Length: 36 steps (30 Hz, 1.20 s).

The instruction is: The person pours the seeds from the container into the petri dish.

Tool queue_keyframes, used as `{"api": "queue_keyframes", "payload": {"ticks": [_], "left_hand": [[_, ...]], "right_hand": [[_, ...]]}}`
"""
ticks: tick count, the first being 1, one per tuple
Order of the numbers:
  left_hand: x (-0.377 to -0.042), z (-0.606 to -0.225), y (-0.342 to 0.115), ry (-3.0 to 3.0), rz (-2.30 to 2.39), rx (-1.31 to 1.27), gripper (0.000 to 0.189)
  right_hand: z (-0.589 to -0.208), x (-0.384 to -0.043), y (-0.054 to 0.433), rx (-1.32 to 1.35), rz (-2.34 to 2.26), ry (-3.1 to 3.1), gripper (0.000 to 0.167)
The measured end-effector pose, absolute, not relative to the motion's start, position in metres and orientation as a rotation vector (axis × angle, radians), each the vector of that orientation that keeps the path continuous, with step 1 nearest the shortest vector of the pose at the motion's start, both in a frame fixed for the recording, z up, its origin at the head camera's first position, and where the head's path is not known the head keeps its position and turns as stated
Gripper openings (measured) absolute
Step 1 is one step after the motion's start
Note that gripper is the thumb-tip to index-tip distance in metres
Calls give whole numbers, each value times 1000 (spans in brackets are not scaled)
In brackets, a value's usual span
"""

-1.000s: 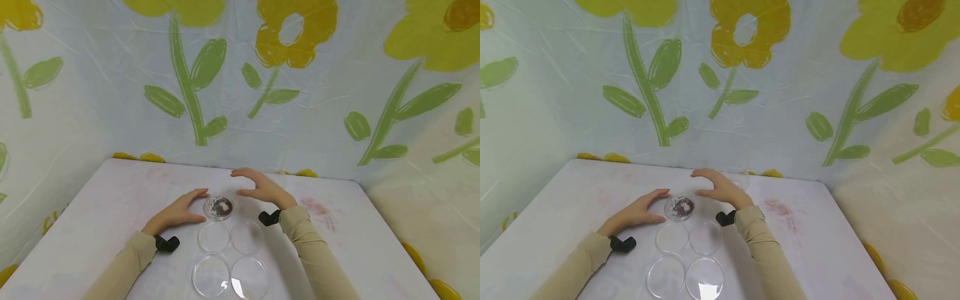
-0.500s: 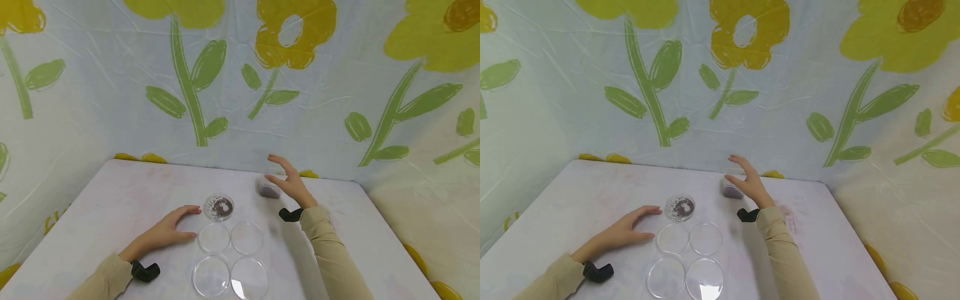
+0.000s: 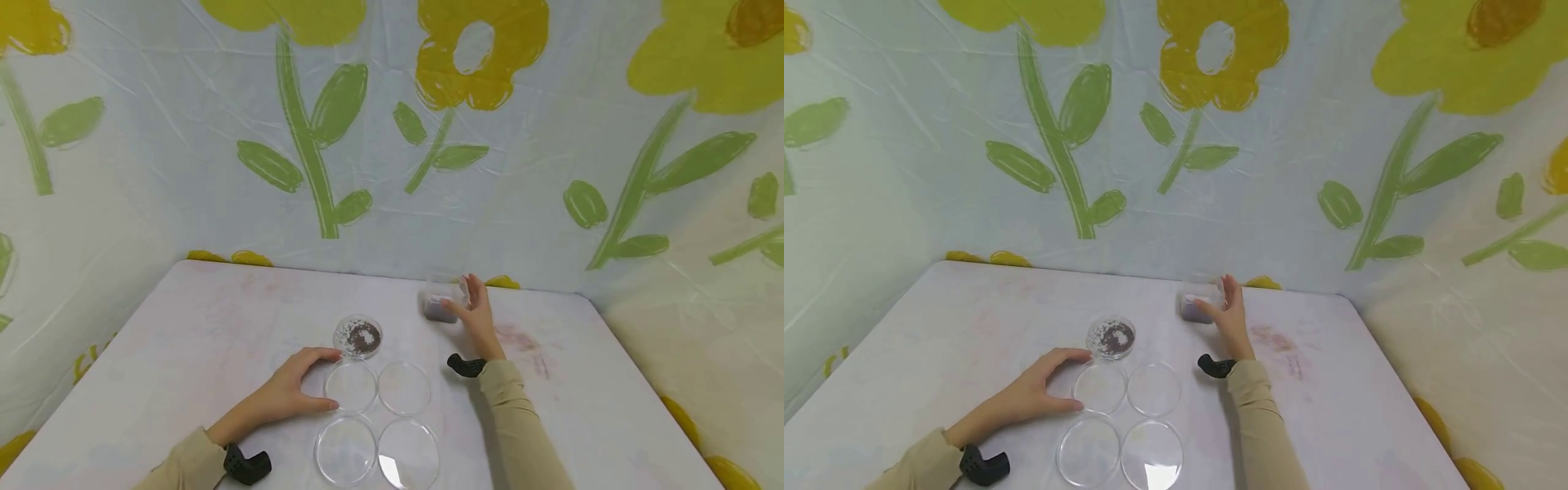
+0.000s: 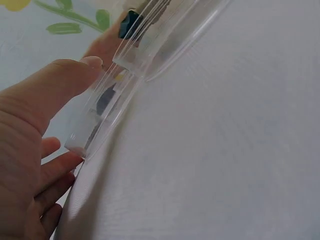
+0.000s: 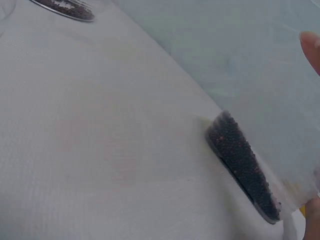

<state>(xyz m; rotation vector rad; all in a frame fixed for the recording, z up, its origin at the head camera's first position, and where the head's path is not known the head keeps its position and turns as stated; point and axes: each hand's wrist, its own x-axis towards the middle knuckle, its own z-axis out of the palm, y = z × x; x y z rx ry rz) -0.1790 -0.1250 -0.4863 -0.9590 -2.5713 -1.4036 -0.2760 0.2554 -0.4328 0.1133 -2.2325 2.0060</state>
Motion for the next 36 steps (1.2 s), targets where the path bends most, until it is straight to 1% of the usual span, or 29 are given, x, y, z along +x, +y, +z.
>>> {"api": "queue_keyframes", "payload": {"ticks": [5, 8, 13, 21, 31, 36], "left_hand": [[-180, -489, -126, -2556, -1333, -992, 78], [-181, -492, -125, -2544, -1294, -1014, 78], [-182, -494, -125, -2518, -1277, -1042, 77], [-182, -493, -125, -2499, -1263, -1057, 75], [-182, -493, -125, -2520, -1262, -1014, 75], [-183, -495, -124, -2516, -1261, -1022, 75]], "right_hand": [[-457, -288, 257, 47, 2096, -2173, 99], [-473, -295, 261, 53, 2066, -2157, 99], [-478, -293, 261, 110, 1980, -2170, 97], [-482, -294, 261, 190, 2046, -2044, 91], [-480, -291, 257, 163, 2031, -2042, 90], [-478, -292, 259, 106, 1993, -2077, 89]]}}
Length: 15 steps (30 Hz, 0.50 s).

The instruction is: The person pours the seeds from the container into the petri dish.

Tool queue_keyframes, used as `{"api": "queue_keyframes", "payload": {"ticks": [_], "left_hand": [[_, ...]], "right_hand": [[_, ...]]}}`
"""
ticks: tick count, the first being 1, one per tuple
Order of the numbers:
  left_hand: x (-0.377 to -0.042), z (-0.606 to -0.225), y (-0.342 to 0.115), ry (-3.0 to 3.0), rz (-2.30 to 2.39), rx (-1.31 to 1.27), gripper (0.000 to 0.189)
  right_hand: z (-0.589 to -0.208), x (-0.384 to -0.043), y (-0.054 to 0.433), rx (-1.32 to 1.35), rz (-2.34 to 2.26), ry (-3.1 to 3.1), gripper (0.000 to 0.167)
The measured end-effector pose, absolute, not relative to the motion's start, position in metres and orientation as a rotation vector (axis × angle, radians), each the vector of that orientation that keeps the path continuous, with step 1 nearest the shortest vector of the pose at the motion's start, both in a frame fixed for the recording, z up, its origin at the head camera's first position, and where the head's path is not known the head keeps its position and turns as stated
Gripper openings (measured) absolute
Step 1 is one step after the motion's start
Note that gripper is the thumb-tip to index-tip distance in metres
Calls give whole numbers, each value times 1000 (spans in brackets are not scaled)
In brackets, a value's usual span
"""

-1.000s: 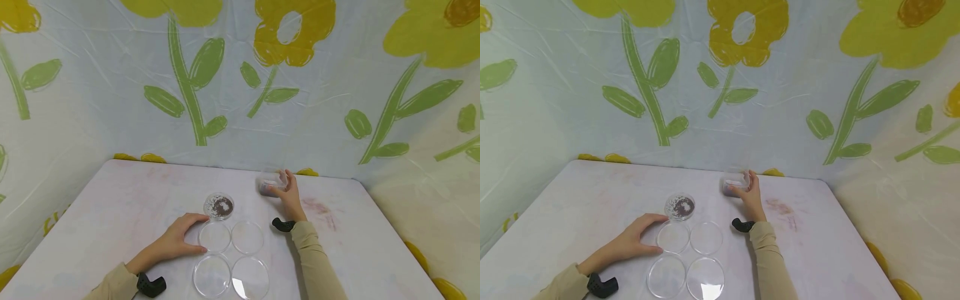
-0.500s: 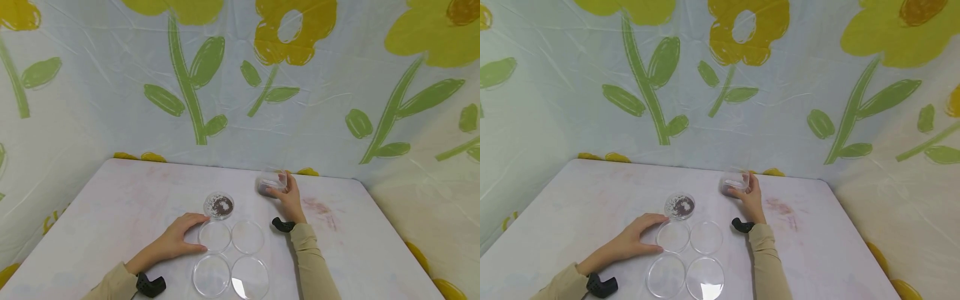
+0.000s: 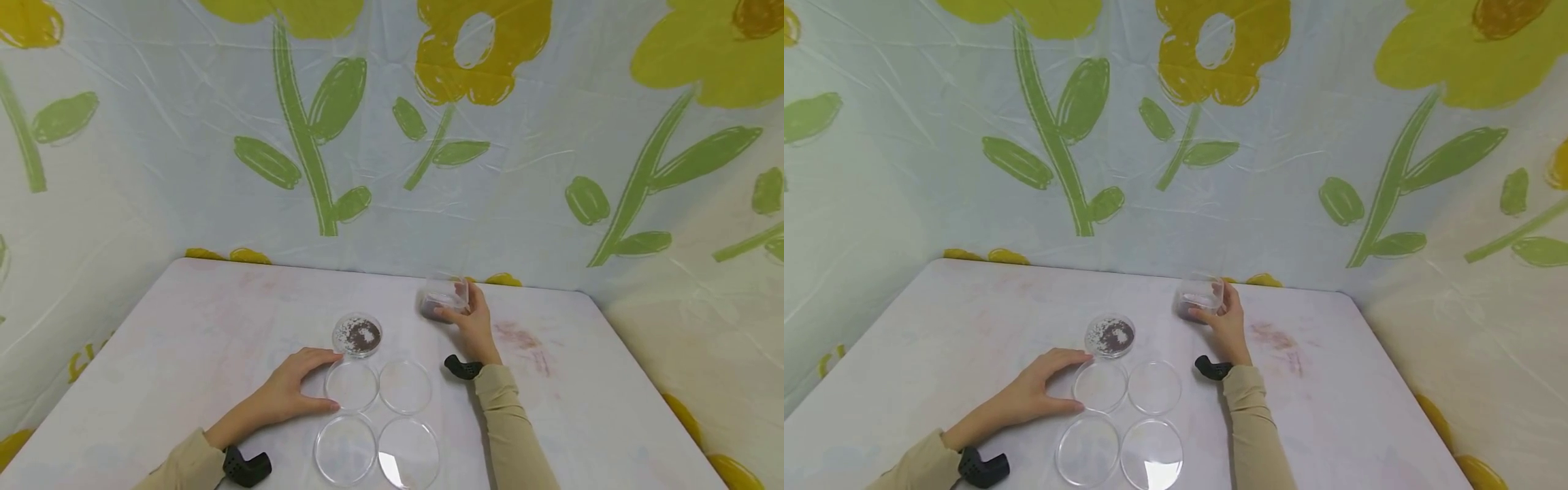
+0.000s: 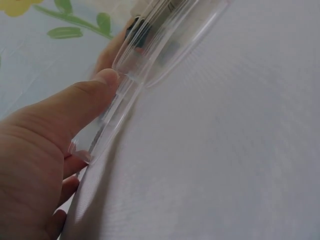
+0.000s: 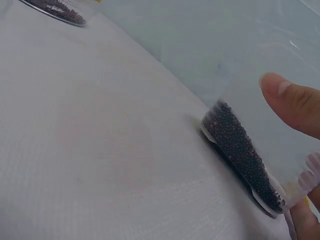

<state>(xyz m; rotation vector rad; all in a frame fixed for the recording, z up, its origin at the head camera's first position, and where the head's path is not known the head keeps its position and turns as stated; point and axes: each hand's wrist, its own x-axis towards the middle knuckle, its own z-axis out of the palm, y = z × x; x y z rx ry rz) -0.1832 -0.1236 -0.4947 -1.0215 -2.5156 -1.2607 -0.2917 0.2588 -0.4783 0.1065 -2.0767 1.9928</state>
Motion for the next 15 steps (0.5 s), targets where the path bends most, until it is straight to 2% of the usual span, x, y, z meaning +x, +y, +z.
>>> {"api": "queue_keyframes", "payload": {"ticks": [7, 15], "left_hand": [[-183, -496, -123, -2508, -1259, -1031, 74], [-181, -493, -125, -2528, -1264, -1023, 74]], "right_hand": [[-463, -290, 262, 139, 1929, -2151, 88], [-415, -274, 249, 236, 1891, -2234, 92]]}}
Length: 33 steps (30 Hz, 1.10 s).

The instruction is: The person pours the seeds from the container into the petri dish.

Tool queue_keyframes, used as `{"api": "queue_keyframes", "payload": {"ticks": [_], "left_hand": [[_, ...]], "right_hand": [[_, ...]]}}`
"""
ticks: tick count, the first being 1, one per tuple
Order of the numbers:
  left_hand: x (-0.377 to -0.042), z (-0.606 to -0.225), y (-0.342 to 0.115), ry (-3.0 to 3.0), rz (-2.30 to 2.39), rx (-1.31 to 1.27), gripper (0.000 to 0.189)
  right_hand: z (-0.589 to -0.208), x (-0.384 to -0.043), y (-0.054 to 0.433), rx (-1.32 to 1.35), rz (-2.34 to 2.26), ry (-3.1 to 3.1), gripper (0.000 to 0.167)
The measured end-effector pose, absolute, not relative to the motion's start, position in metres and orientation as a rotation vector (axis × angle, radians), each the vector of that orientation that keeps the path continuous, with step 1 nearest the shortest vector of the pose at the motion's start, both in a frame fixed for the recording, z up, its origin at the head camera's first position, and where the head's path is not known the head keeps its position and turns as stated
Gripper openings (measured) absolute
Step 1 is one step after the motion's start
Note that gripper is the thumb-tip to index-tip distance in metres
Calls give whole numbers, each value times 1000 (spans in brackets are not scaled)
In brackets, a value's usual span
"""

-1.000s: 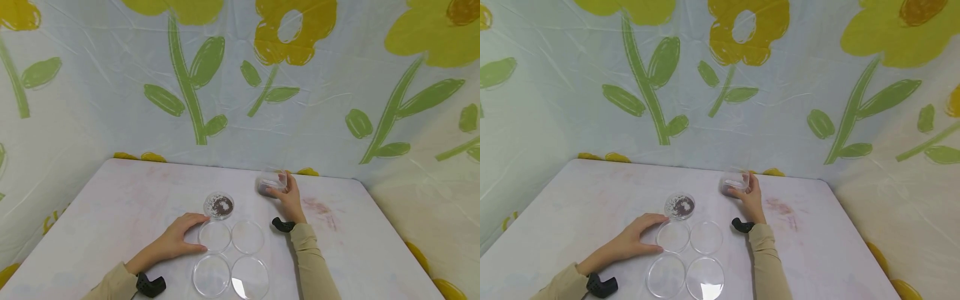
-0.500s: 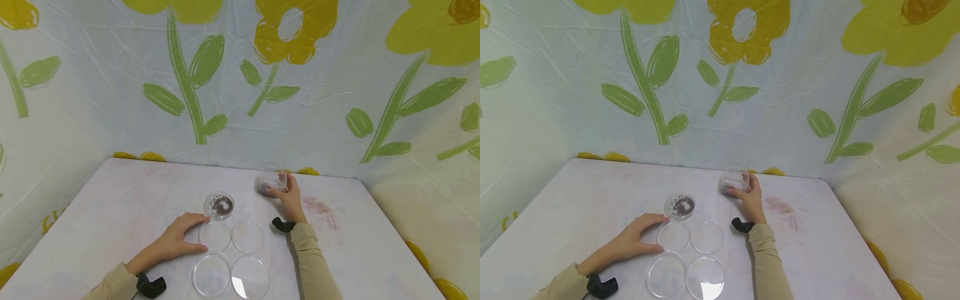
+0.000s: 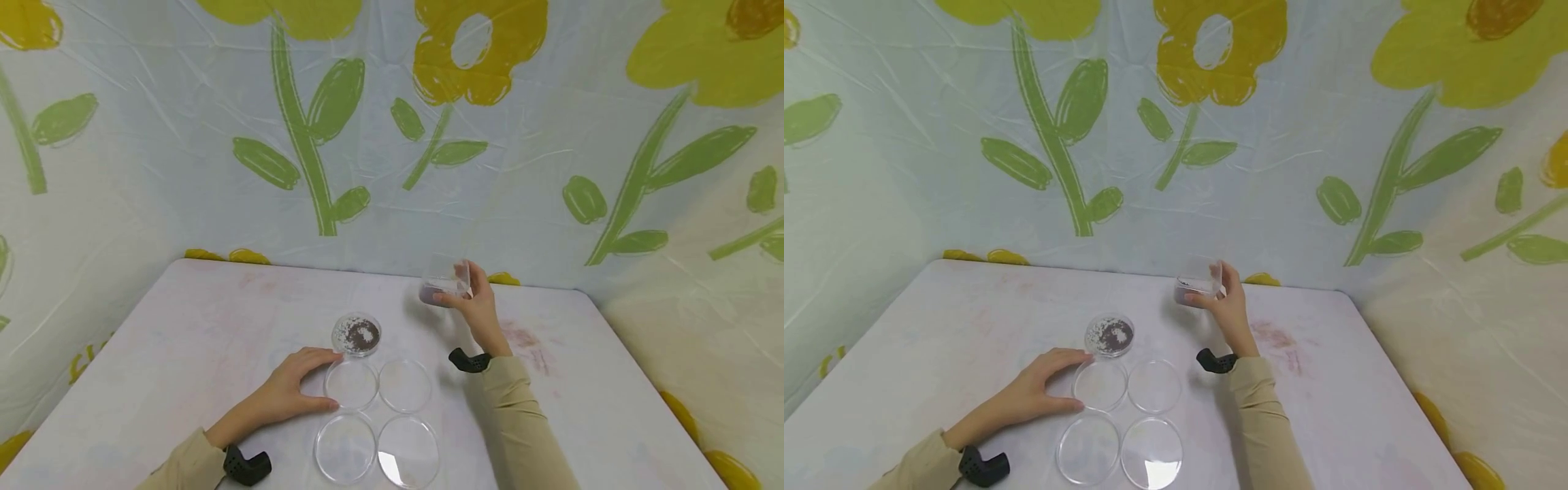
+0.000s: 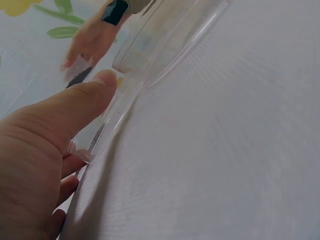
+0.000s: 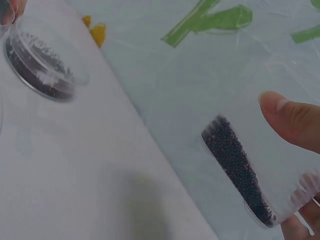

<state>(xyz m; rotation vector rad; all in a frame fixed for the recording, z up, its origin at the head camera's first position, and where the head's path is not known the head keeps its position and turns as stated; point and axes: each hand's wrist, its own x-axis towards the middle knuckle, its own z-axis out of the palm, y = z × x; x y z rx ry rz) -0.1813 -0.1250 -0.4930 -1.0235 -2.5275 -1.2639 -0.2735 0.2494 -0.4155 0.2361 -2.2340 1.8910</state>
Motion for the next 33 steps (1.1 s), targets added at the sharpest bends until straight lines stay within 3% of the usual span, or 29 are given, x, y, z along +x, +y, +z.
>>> {"api": "queue_keyframes", "payload": {"ticks": [7, 14, 22, 33], "left_hand": [[-181, -490, -125, -2541, -1278, -1015, 73], [-182, -492, -124, -2532, -1274, -1028, 73], [-181, -491, -124, -2529, -1260, -1029, 73], [-182, -492, -125, -2526, -1245, -1030, 73]], "right_hand": [[-370, -247, 223, 322, 1915, -2237, 89], [-354, -225, 202, 434, 1788, -2292, 92], [-362, -203, 182, 706, 1438, -2299, 94], [-389, -203, 168, 1018, 1182, -2142, 88]]}}
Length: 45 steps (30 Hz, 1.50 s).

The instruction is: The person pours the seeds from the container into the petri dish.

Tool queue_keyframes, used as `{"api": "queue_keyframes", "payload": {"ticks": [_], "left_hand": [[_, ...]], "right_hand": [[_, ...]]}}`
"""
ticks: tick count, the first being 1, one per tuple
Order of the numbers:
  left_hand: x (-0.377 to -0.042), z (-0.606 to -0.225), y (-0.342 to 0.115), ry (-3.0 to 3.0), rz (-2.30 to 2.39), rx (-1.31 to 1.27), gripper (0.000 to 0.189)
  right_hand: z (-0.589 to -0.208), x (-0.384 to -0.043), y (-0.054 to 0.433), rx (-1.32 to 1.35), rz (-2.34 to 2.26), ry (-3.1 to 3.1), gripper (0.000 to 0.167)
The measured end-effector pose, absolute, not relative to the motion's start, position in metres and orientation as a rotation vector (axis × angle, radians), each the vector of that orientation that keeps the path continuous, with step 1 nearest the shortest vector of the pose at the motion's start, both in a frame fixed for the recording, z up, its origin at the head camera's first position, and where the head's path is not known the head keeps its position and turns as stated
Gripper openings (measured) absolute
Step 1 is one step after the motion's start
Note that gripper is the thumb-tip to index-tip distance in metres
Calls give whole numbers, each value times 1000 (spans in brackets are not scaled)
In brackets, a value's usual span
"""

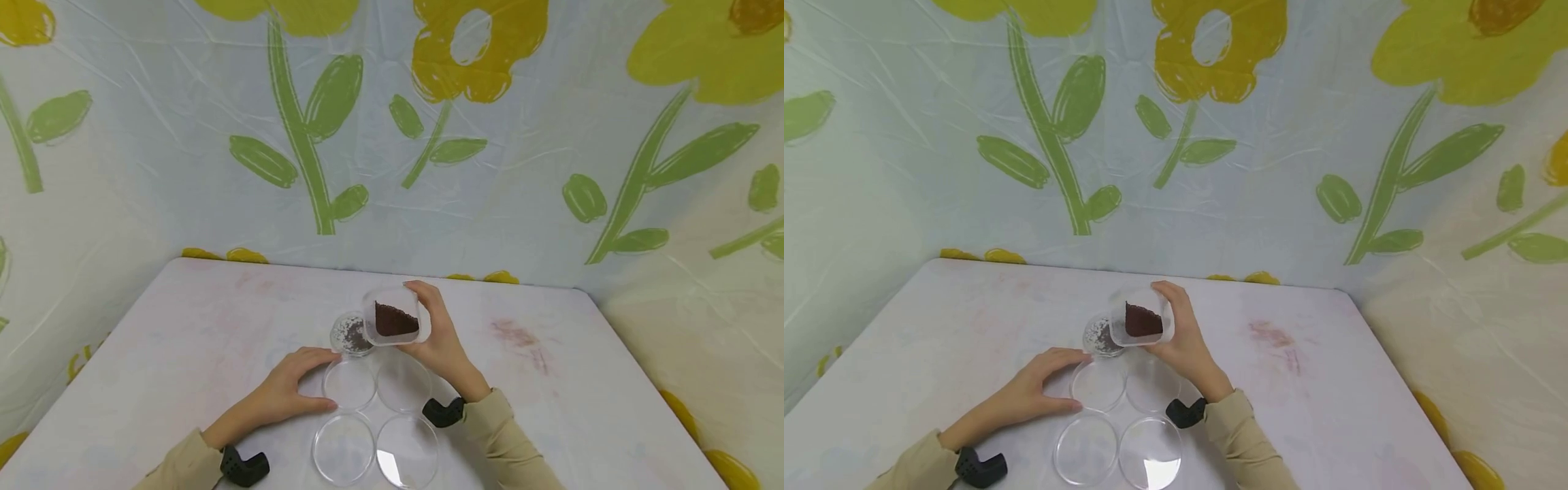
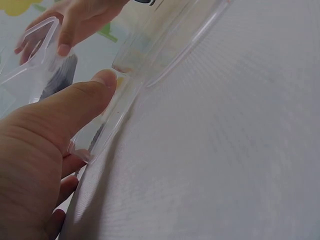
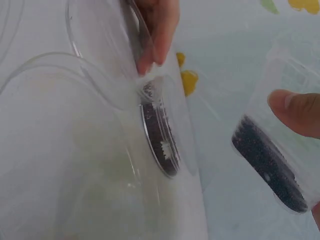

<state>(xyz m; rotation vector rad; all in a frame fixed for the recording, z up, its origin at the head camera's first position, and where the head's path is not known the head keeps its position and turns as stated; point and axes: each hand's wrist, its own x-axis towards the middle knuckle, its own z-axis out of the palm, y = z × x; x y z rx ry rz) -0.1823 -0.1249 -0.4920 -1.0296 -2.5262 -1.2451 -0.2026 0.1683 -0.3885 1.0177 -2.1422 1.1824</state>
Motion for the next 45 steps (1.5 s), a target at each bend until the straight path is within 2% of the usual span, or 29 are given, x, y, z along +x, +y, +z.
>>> {"api": "queue_keyframes", "payload": {"ticks": [10, 19, 25, 33, 38, 43, 45], "left_hand": [[-184, -490, -125, -2530, -1245, -1029, 74], [-184, -493, -126, -2529, -1223, -1036, 73], [-183, -490, -126, -2543, -1240, -1028, 73], [-182, -491, -126, -2541, -1234, -1033, 73], [-182, -490, -125, -2540, -1245, -1031, 73], [-181, -489, -125, -2534, -1239, -1035, 73], [-181, -489, -125, -2532, -1233, -1035, 73]], "right_hand": [[-421, -227, 173, 1278, 1043, -2017, 96], [-427, -229, 169, 1348, 877, -1953, 76], [-431, -230, 169, 1361, 800, -1928, 71], [-432, -229, 168, 1362, 686, -1921, 51], [-430, -227, 168, 1370, 631, -1927, 47], [-429, -225, 168, 1401, 620, -1952, 60], [-428, -225, 167, 1406, 612, -1950, 55]]}}
